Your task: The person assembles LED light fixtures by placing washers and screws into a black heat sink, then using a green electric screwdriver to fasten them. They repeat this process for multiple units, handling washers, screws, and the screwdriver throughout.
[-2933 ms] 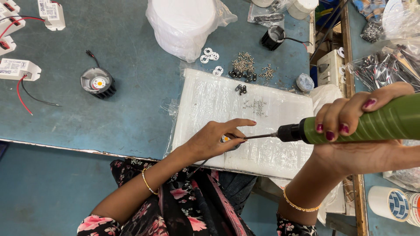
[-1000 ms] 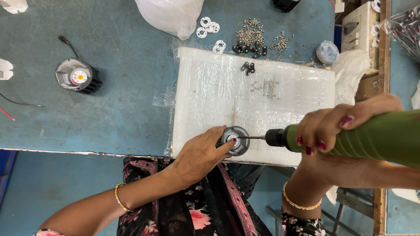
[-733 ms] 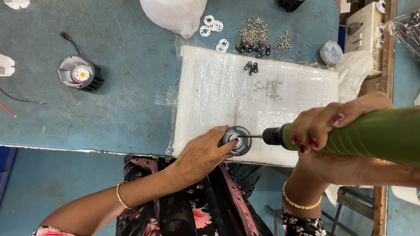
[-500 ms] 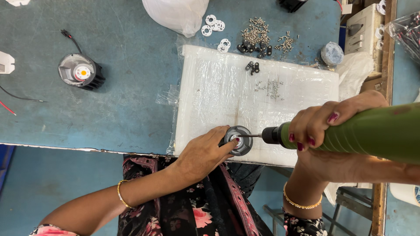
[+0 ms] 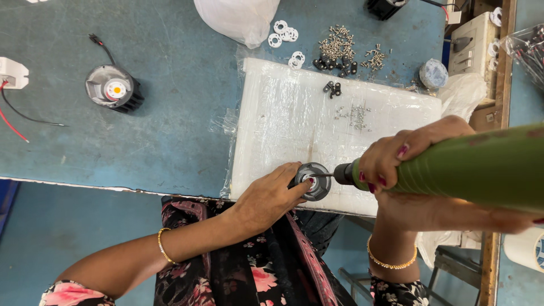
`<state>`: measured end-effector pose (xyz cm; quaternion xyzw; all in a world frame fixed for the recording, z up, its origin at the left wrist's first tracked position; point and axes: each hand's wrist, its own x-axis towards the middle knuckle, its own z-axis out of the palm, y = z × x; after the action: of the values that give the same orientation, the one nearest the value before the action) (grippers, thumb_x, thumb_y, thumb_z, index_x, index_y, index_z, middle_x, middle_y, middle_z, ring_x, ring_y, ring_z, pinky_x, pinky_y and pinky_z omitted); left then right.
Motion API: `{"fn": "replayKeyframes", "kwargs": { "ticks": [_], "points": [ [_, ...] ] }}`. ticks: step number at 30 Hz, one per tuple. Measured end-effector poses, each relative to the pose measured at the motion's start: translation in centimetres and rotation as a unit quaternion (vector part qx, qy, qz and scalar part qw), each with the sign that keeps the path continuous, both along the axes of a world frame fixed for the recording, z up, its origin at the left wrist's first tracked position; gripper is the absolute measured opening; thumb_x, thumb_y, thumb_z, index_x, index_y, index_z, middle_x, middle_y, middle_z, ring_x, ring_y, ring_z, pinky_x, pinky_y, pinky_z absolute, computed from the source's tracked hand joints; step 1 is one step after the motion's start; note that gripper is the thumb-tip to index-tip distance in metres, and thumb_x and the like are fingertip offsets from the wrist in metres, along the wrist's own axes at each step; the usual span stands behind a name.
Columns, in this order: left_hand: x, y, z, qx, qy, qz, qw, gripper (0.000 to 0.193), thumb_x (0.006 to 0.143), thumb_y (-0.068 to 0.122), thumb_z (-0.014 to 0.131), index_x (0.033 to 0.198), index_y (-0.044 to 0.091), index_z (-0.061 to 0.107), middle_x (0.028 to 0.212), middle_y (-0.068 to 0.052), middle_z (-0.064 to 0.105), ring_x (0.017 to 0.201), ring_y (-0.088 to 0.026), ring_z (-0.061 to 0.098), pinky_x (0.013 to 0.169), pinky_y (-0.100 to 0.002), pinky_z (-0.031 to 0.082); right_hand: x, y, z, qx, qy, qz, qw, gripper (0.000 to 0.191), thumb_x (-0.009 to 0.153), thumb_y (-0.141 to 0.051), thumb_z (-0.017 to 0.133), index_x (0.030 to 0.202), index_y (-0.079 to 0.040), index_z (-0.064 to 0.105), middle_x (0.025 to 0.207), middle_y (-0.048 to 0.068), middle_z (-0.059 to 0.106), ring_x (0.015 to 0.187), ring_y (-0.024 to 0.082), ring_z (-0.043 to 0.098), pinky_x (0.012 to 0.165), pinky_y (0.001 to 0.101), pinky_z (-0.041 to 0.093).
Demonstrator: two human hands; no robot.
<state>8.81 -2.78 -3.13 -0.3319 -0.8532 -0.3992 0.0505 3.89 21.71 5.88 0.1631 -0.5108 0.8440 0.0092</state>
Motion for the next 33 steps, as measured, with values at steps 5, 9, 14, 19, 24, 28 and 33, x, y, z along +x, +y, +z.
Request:
{"fn": "replayKeyframes", "kwargs": {
  "ticks": [5, 9, 14, 19, 24, 28, 33],
  "points": [
    [0.5, -0.5, 0.4, 0.009, -0.011, -0.003, 1.0, 0.044, 0.084, 0.014, 0.076, 0.123, 0.0, 0.062, 0.128, -0.028, 0.058, 0.121, -0.041, 0.06, 0.099, -0.042, 0.053, 0.2, -1.6, 0.4, -0.012, 0.0, -0.041, 0.999, 0.106, 0.06, -0.102, 0.048, 0.089, 0.0, 0.047, 0.055, 0.014, 0.048, 0.044, 0.026, 0.047, 0.037, 0.0404, 0.044],
    [0.7, -0.8, 0.5, 0.015, -0.012, -0.013, 1.0, 0.044, 0.085, 0.014, 0.076, 0.124, -0.001, 0.061, 0.129, -0.028, 0.057, 0.121, -0.041, 0.059, 0.099, -0.043, 0.053, 0.5, -1.7, 0.7, -0.013, 0.007, -0.024, 1.0, 0.107, 0.062, -0.102, 0.045, 0.089, 0.002, 0.047, 0.056, 0.014, 0.049, 0.043, 0.025, 0.049, 0.041, 0.0383, 0.044],
    [0.8, -0.8, 0.0, 0.009, -0.013, -0.017, 1.0, 0.044, 0.086, 0.015, 0.075, 0.124, -0.001, 0.06, 0.13, -0.029, 0.056, 0.122, -0.041, 0.058, 0.099, -0.042, 0.053, 0.4, -2.1, 0.2, -0.015, 0.017, -0.013, 1.0, 0.109, 0.062, -0.103, 0.041, 0.088, 0.002, 0.048, 0.055, 0.013, 0.05, 0.045, 0.024, 0.048, 0.041, 0.0373, 0.044],
    [1.0, -0.7, 0.0, 0.01, -0.003, -0.014, 1.0, 0.044, 0.087, 0.018, 0.075, 0.124, 0.0, 0.06, 0.129, -0.029, 0.056, 0.121, -0.041, 0.058, 0.098, -0.043, 0.053, -0.4, -2.1, 0.6, -0.03, 0.029, 0.069, 0.997, 0.112, 0.058, -0.104, 0.039, 0.091, 0.002, 0.052, 0.058, 0.012, 0.054, 0.042, 0.022, 0.051, 0.037, 0.0343, 0.046],
    [2.0, -1.0, 0.2, 0.024, -0.024, -0.01, 0.999, 0.042, 0.089, 0.017, 0.075, 0.125, 0.003, 0.06, 0.131, -0.027, 0.056, 0.122, -0.041, 0.058, 0.098, -0.044, 0.053, 1.1, -2.4, 0.7, 0.015, 0.055, -0.014, 0.998, 0.102, 0.068, -0.098, 0.038, 0.087, 0.001, 0.049, 0.054, 0.008, 0.049, 0.042, 0.02, 0.048, 0.039, 0.0329, 0.04],
    [3.0, -1.2, -0.2, 0.064, -0.031, 0.003, 0.997, 0.043, 0.09, 0.017, 0.075, 0.129, 0.006, 0.06, 0.14, -0.028, 0.052, 0.127, -0.043, 0.056, 0.104, -0.044, 0.051, 1.4, -1.4, 1.3, -0.024, 0.115, -0.063, 0.991, 0.095, 0.084, -0.094, 0.031, 0.088, 0.0, 0.047, 0.062, 0.011, 0.046, 0.046, 0.022, 0.049, 0.044, 0.0324, 0.04],
    [4.0, -1.3, -1.2, 0.148, -0.076, 0.033, 0.986, 0.066, 0.089, 0.018, 0.078, 0.145, 0.007, 0.043, 0.15, -0.026, 0.048, 0.136, -0.043, 0.053, 0.112, -0.046, 0.047, 1.9, 0.4, 2.9, 0.027, 0.106, -0.056, 0.992, 0.096, 0.075, -0.097, 0.034, 0.091, -0.003, 0.047, 0.056, 0.009, 0.046, 0.039, 0.019, 0.051, 0.035, 0.0333, 0.045]
  ]
}}
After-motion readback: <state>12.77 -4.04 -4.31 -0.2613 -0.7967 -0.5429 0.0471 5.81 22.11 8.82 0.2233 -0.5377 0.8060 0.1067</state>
